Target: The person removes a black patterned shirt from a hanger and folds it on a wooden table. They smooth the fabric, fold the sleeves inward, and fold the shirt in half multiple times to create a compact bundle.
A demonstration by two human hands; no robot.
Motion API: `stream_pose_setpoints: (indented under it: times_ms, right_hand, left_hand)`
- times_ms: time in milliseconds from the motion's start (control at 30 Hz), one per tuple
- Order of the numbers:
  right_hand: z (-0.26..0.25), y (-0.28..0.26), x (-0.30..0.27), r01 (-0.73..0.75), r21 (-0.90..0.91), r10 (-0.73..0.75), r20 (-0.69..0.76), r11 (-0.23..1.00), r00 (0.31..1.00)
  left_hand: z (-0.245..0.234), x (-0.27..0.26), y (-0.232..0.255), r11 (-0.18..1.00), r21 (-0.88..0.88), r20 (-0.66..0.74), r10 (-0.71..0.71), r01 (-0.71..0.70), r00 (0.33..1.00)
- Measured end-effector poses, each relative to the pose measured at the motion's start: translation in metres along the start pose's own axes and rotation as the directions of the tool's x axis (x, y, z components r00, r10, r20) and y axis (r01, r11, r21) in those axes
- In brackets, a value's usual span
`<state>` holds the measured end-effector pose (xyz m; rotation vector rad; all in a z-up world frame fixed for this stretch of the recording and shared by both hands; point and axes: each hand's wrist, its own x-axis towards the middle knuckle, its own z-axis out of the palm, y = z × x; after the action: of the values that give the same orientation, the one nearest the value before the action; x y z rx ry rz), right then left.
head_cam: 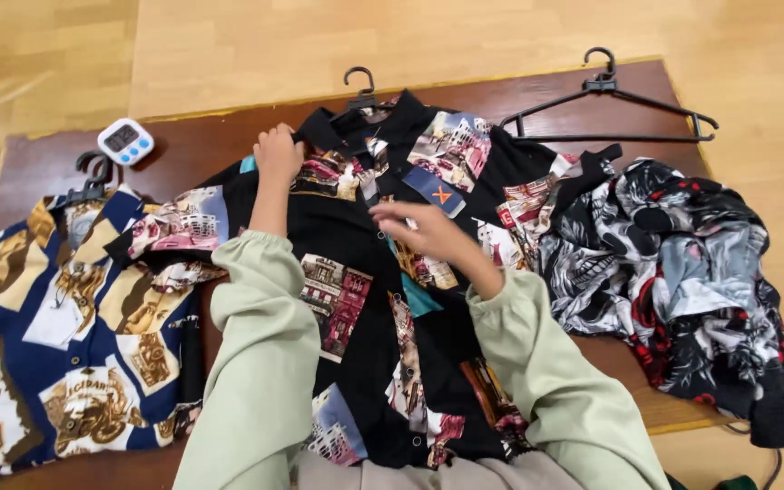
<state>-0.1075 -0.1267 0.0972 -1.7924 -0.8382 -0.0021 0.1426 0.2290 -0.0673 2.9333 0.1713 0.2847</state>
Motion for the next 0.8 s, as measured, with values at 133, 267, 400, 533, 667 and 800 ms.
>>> stream_pose_setpoints:
  times_ms: [133, 267, 400, 533, 667, 800]
  right_hand:
    - [-0.051, 0.030, 0.001, 0.003, -0.075, -0.014, -0.149, 0.997, 0.989]
    - [-0.082, 0.052, 0.005, 0.014, -0.598, -0.280, -0.355, 0.802, 0.892]
    - [-0.088, 0.020, 0.011, -0.202, -0.720, -0.171, -0.409, 0.664, 0.896]
    - [-0.096, 0.028, 0.030, -0.154, -0.754, -0.109, -0.287, 0.639, 0.952]
    - [-0.112, 0.021, 0.053, -0.050, -0.562, -0.083, -0.208, 0.826, 0.975]
    - [-0.114, -0.018, 0.057, 0.095, -0.460, -0.205, -0.194, 0.883, 0.959]
  left_hand:
    - [-0.105, -0.080, 0.039, 0.957, -0.128, -0.264, 0.221, -0.261, 0.939]
    - [-0.173, -0.131, 0.053, 0.863, -0.225, -0.489, 0.302, -0.453, 0.818]
    - [-0.233, -0.173, 0.069, 0.786, -0.203, -0.587, 0.379, -0.584, 0.715]
    - [-0.256, -0.189, 0.069, 0.761, -0.231, -0.594, 0.383, -0.607, 0.707]
    - [-0.271, -0.197, 0.066, 0.728, -0.317, -0.511, 0.410, -0.608, 0.756]
    - [-0.280, -0.204, 0.067, 0.669, -0.608, -0.157, 0.426, -0.427, 0.891]
